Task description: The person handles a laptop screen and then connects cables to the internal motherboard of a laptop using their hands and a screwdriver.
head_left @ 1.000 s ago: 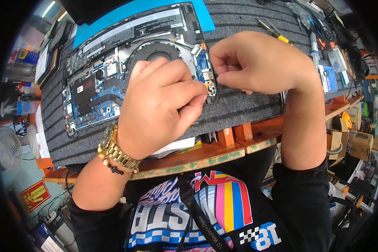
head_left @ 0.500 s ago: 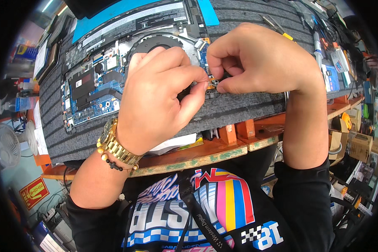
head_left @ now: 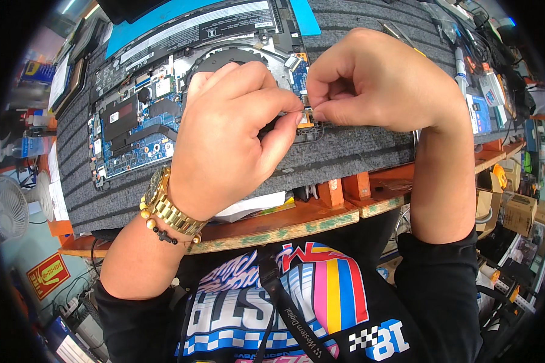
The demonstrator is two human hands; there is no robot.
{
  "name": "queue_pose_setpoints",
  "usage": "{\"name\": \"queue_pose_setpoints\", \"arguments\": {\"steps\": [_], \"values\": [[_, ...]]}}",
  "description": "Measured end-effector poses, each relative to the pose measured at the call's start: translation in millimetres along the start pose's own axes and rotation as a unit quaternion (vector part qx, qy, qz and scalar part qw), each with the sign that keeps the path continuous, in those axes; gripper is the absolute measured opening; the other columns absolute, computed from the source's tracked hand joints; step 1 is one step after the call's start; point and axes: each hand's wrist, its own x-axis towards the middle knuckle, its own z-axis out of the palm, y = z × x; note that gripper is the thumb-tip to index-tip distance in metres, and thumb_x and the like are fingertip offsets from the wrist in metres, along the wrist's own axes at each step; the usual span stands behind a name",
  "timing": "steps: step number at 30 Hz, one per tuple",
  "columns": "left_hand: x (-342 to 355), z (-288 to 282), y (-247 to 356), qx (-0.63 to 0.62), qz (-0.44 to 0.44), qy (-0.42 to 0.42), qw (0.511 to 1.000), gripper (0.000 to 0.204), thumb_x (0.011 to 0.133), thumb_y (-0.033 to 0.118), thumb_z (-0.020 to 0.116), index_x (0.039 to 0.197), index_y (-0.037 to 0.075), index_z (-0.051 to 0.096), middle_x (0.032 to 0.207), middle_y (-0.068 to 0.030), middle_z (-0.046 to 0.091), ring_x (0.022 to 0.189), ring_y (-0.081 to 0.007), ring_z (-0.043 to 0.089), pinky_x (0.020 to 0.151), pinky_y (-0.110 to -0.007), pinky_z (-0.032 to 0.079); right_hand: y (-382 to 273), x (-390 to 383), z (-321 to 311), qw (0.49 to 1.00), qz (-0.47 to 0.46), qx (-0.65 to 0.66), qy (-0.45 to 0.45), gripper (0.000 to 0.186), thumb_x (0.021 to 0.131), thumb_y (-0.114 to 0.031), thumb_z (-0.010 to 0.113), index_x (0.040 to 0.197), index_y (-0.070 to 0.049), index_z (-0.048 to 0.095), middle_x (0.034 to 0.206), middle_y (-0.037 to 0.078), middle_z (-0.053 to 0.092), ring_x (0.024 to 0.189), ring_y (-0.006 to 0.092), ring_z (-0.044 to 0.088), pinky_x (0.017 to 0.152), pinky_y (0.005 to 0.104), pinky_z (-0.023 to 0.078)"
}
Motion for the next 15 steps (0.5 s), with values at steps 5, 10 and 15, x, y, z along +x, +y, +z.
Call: {"name": "queue_pose_setpoints", "arguments": {"steps": [5,10,15], "values": [[-0.4,-0.7,0.3,0.004,-0.001,-0.003,1.000,0.013,0.083,0.005,0.086,0.094,0.009,0.080,0.081,-0.0029,0.064,0.075,-0.0219,0.061,0.077,-0.037,0.042,3.2,0.2,0.2,1.000,0.000,-0.010,0.005,0.015,0.087,-0.013,0.079,0.087,0.001,0.075,0.070,0.012,0.068,0.064,0.0222,0.065,0.063,0.0377,0.052],[0.1,-1.1,0.9,0.003,-0.001,-0.004,1.000,0.013,0.083,0.005,0.085,0.094,0.009,0.080,0.081,-0.0032,0.063,0.075,-0.0221,0.061,0.077,-0.037,0.042,7.9,0.8,-1.6,1.000,0.005,0.013,0.000,0.013,0.089,-0.012,0.080,0.091,-0.001,0.073,0.070,0.007,0.068,0.062,0.0156,0.063,0.060,0.0346,0.050],[0.5,-0.8,1.7,0.001,-0.002,-0.010,1.000,0.014,0.082,0.005,0.085,0.094,0.009,0.080,0.081,-0.0031,0.063,0.076,-0.0220,0.061,0.077,-0.037,0.042,7.7,1.2,-2.4,0.996,0.071,0.054,-0.016,0.012,0.091,-0.011,0.081,0.093,-0.004,0.071,0.071,0.002,0.068,0.059,0.0105,0.061,0.055,0.0303,0.047]]}}
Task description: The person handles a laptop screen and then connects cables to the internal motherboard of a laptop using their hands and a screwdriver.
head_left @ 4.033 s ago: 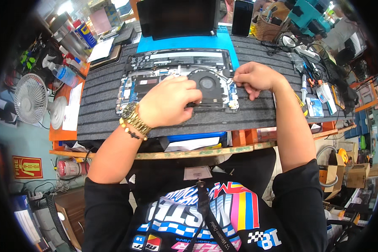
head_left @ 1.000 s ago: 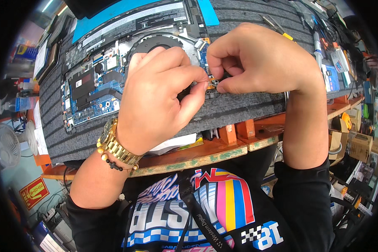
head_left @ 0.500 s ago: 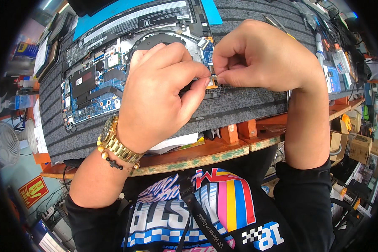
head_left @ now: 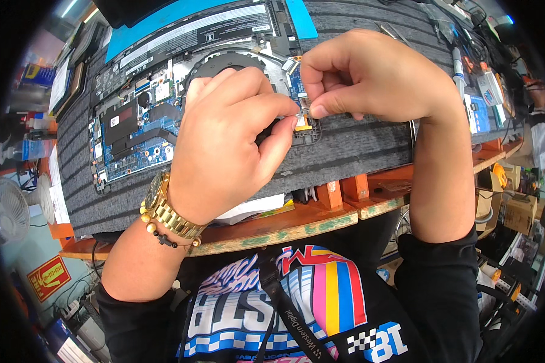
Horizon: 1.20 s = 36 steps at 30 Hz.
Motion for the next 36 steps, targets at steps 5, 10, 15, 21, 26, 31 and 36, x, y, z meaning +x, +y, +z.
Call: {"name": "queue_pose_setpoints", "arguments": {"steps": [5,10,15,21,26,31,36], "values": [[-1,0,1,0.003,-0.008,-0.002,1.000,0.014,0.082,0.004,0.085,0.094,0.009,0.080,0.081,-0.0032,0.063,0.076,-0.0220,0.061,0.077,-0.037,0.042,4,2,0,1.000,-0.001,0.010,0.001,0.015,0.091,-0.013,0.082,0.093,-0.003,0.071,0.072,0.002,0.068,0.058,0.0110,0.062,0.054,0.0296,0.048],[0,-2,2,0.013,-0.007,-0.011,1.000,0.016,0.082,0.004,0.085,0.096,0.009,0.081,0.082,-0.0036,0.062,0.076,-0.0222,0.060,0.076,-0.037,0.043,6,2,-2,1.000,-0.007,0.015,-0.013,0.016,0.091,-0.014,0.083,0.092,-0.004,0.071,0.071,0.002,0.068,0.057,0.0114,0.063,0.054,0.0298,0.048],[1,-4,2,0.021,-0.002,-0.013,1.000,0.016,0.081,0.004,0.085,0.096,0.008,0.081,0.082,-0.0041,0.062,0.076,-0.0222,0.060,0.076,-0.036,0.045,10,-3,-8,1.000,-0.011,0.018,-0.008,0.014,0.090,-0.013,0.081,0.090,-0.004,0.071,0.070,0.002,0.067,0.056,0.0118,0.064,0.054,0.0296,0.048],[1,-6,3,0.013,-0.030,-0.023,0.999,0.015,0.080,0.004,0.085,0.095,0.007,0.080,0.084,-0.0053,0.063,0.075,-0.0231,0.061,0.071,-0.036,0.047,10,-6,-11,1.000,0.003,-0.012,0.006,0.010,0.089,-0.011,0.078,0.090,-0.004,0.072,0.067,0.003,0.067,0.056,0.0114,0.064,0.054,0.0312,0.048],[-1,-5,4,0.001,-0.048,-0.023,0.999,0.017,0.079,0.008,0.084,0.093,0.013,0.077,0.087,-0.0015,0.061,0.082,-0.0236,0.059,0.078,-0.039,0.039,13,-2,-5,0.998,-0.061,0.013,-0.015,0.008,0.089,-0.009,0.078,0.090,-0.003,0.073,0.067,0.003,0.068,0.058,0.0117,0.064,0.055,0.0313,0.048],[0,-5,3,0.006,-0.033,-0.023,0.999,0.017,0.079,0.007,0.084,0.093,0.013,0.076,0.087,-0.0018,0.061,0.083,-0.0242,0.059,0.078,-0.040,0.039,8,-3,-7,0.999,-0.051,-0.006,-0.017,0.007,0.088,-0.009,0.078,0.090,-0.003,0.074,0.069,0.004,0.069,0.061,0.0126,0.064,0.057,0.0320,0.048],[0,-5,2,0.002,-0.032,-0.019,0.999,0.017,0.078,0.007,0.084,0.092,0.013,0.076,0.087,-0.0022,0.061,0.083,-0.0246,0.059,0.078,-0.040,0.040,5,-4,-5,0.998,-0.056,-0.015,-0.008,0.008,0.086,-0.009,0.079,0.091,-0.003,0.076,0.070,0.005,0.070,0.065,0.0150,0.065,0.061,0.0335,0.050]]}}
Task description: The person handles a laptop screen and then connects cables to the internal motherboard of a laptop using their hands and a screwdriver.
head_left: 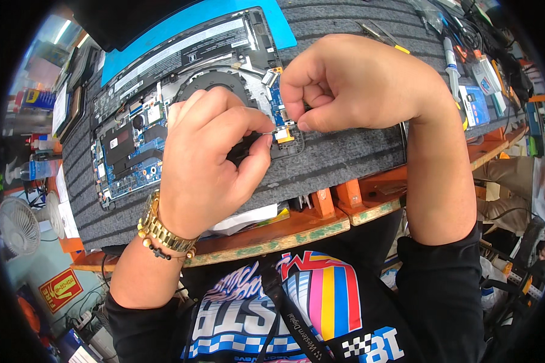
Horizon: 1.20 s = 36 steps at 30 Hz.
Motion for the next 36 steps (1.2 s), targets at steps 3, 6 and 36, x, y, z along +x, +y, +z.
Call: {"name": "queue_pose_setpoints", "arguments": {"steps": [3,6,36], "values": [[0,0,0,-0.001,-0.002,0.002,1.000,0.017,0.078,0.006,0.083,0.092,0.013,0.076,0.087,-0.0021,0.061,0.083,-0.0247,0.060,0.078,-0.040,0.040,-2,1,1,1.000,-0.006,-0.012,0.000,0.010,0.084,-0.009,0.081,0.091,-0.002,0.077,0.071,0.006,0.070,0.067,0.0159,0.065,0.063,0.0340,0.051],[-1,0,-2,-0.001,-0.005,0.001,1.000,0.017,0.078,0.006,0.082,0.092,0.013,0.076,0.087,-0.0019,0.061,0.083,-0.0247,0.060,0.079,-0.040,0.041,-3,3,2,1.000,-0.005,-0.012,0.001,0.011,0.082,-0.009,0.081,0.090,-0.002,0.077,0.071,0.006,0.070,0.067,0.0163,0.065,0.062,0.0339,0.051],[-1,-10,-13,0.025,0.006,0.077,0.997,0.009,0.084,0.010,0.080,0.091,0.012,0.074,0.086,-0.0013,0.062,0.087,-0.0247,0.061,0.084,-0.041,0.041,68,-87,-56,0.834,0.206,-0.179,0.479,0.031,0.095,-0.028,0.079,0.109,-0.001,0.078,0.089,0.011,0.077,0.084,0.0220,0.072,0.082,0.0370,0.056]]}}
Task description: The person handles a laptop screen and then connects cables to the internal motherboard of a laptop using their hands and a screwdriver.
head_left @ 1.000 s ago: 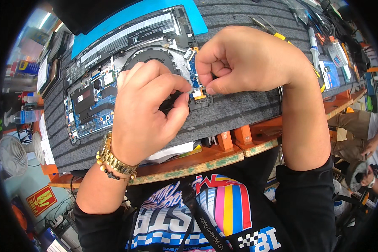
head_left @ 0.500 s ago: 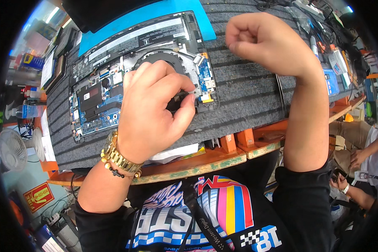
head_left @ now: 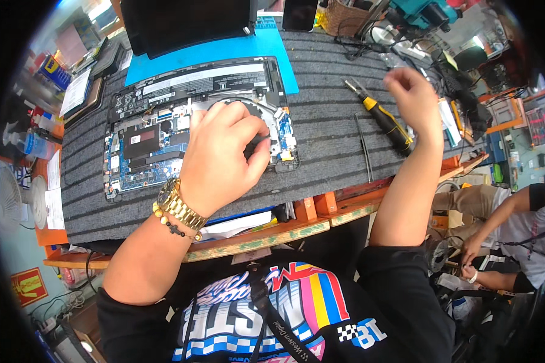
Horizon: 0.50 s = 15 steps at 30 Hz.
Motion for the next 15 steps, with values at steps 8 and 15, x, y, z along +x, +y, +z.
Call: {"name": "queue_pose_setpoints", "arguments": {"steps": [8,15], "values": [[-2,-4,-7,0.013,0.002,0.031,0.999,0.008,0.086,0.011,0.079,0.088,0.013,0.071,0.087,-0.0015,0.061,0.088,-0.0253,0.060,0.084,-0.042,0.042,-14,-38,-5,0.975,0.043,-0.118,-0.185,0.043,0.091,-0.024,0.086,0.125,0.000,0.073,0.119,0.021,0.078,0.113,0.0368,0.074,0.097,0.0440,0.056],[-3,-4,-8,0.002,0.001,0.030,1.000,0.007,0.086,0.012,0.078,0.088,0.013,0.072,0.087,-0.0015,0.061,0.088,-0.0256,0.060,0.084,-0.042,0.042,-24,-52,-21,0.991,0.019,0.030,-0.129,0.031,0.102,-0.023,0.075,0.121,0.001,0.070,0.102,0.012,0.074,0.095,0.0210,0.069,0.086,0.0361,0.054]]}}
